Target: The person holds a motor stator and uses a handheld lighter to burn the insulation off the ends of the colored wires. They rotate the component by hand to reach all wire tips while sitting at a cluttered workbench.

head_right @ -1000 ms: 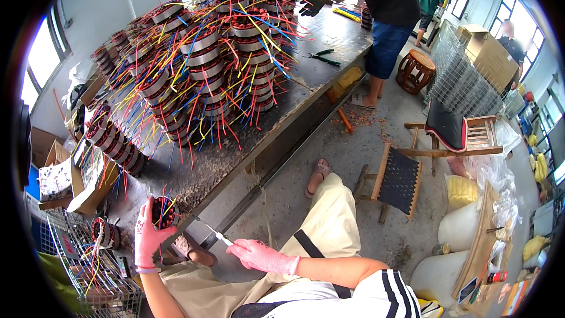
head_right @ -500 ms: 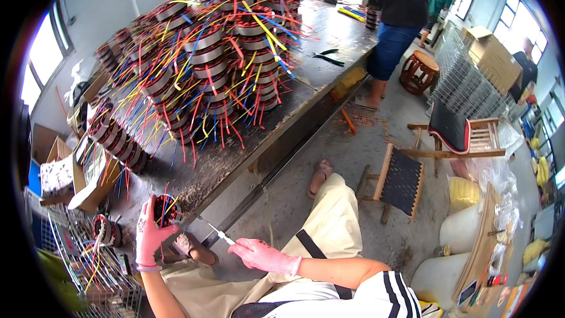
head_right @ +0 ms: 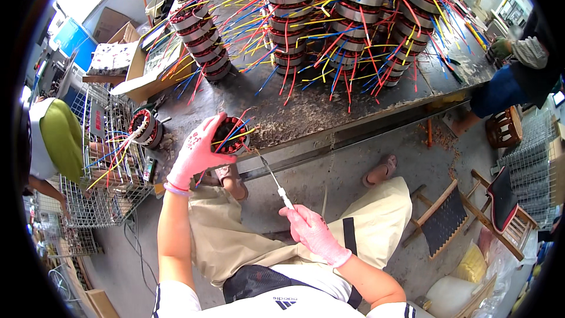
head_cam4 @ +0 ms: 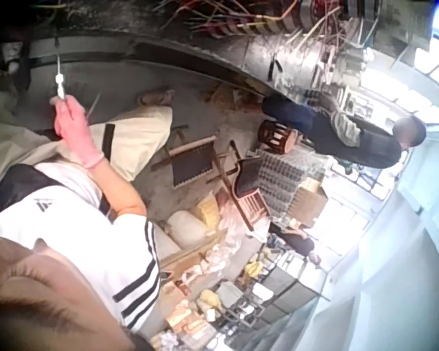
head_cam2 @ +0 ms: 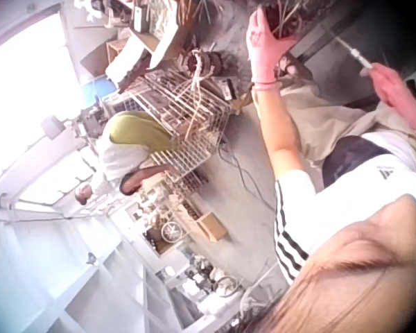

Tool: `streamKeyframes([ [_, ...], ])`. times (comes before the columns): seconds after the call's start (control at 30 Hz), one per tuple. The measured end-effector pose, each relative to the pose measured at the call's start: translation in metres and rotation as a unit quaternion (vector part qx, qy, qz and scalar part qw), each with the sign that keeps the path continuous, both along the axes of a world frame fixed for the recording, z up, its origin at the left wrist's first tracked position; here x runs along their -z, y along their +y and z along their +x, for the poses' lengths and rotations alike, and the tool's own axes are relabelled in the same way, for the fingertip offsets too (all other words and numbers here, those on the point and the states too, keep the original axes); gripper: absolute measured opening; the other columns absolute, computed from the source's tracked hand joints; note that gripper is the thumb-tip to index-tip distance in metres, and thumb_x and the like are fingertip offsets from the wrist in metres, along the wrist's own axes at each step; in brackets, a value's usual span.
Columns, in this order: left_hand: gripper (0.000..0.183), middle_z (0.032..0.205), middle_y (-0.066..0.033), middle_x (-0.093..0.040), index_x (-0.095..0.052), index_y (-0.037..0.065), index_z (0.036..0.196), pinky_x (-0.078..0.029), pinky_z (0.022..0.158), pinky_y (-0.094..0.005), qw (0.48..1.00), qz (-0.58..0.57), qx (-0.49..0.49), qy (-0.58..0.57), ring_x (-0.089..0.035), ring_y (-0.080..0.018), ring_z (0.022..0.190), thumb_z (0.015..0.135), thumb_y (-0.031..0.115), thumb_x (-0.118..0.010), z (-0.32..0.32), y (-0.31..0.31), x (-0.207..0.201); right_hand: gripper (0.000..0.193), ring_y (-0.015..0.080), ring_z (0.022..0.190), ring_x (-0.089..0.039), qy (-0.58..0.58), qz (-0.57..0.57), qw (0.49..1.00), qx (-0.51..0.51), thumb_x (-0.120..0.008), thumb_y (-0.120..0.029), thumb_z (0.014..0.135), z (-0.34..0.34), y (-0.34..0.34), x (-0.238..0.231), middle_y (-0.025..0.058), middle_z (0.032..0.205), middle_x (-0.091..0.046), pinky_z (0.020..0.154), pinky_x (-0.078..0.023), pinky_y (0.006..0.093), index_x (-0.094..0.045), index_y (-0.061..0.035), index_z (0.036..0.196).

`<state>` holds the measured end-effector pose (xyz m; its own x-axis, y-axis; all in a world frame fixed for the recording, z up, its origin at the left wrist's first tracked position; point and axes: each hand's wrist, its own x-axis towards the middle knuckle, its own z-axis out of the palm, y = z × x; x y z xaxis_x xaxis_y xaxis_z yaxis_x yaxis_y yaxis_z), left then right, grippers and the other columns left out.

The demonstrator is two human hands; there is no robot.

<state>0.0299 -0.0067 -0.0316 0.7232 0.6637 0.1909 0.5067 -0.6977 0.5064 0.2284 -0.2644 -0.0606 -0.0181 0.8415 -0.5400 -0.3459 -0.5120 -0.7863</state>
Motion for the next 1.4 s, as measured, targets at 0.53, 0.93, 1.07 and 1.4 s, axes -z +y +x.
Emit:
streamKeyframes([
  [0.53, 0.096, 0.131, -0.0175, -0.051, -0.043, 0.002, 0.138, -0.044, 0.1, -0.0375, 0.999, -0.022, -0.017, 0.025, -0.053, -0.0335, 0.119, 0.056, 0.024, -0.087, 0.006, -0.002, -0.006, 0.028, 0.0044, 0.054, -0.039, 0.017, -0.006, 1.0, 0.0, -0.045, -0.023, 0.102, 0.002, 0.001, -0.008, -0.0048, 0.063, -0.042, 0.047, -0.03, 0.021, -0.058, -0.0011, 0.115],
  [0.93, 0.096, 0.13, -0.0175, -0.052, -0.043, 0.0, 0.138, -0.044, 0.099, -0.0372, 0.999, -0.029, -0.019, 0.031, -0.053, -0.0339, 0.119, 0.055, 0.023, -0.087, 0.006, -0.002, -0.005, 0.028, 0.0045, 0.054, -0.04, 0.021, -0.011, 1.0, 0.002, -0.044, -0.022, 0.102, 0.002, 0.001, -0.011, -0.0047, 0.066, -0.042, 0.048, -0.031, 0.0208, -0.059, -0.0009, 0.113],
  [1.07, 0.095, 0.128, -0.019, -0.053, -0.044, -0.001, 0.135, -0.045, 0.097, -0.0395, 1.0, -0.008, -0.019, 0.022, -0.054, -0.0362, 0.115, 0.054, 0.026, -0.087, 0.009, -0.002, -0.004, 0.029, 0.0043, 0.054, -0.039, 0.002, -0.001, 1.0, 0.002, -0.045, -0.023, 0.102, 0.002, 0.002, -0.016, -0.0042, 0.064, -0.042, 0.049, -0.032, 0.0212, -0.059, -0.0008, 0.114],
  [1.4, 0.098, 0.132, -0.0195, -0.051, -0.042, -0.001, 0.137, -0.044, 0.1, -0.0396, 1.0, -0.007, -0.011, 0.022, -0.052, -0.0367, 0.119, 0.055, 0.026, -0.087, 0.006, 0.001, 0.002, 0.03, 0.0043, 0.051, -0.037, -0.037, -0.004, 0.999, -0.007, -0.046, -0.027, 0.102, 0.001, 0.003, -0.018, -0.0036, 0.059, -0.043, 0.048, -0.03, 0.0216, -0.06, -0.0028, 0.114],
])
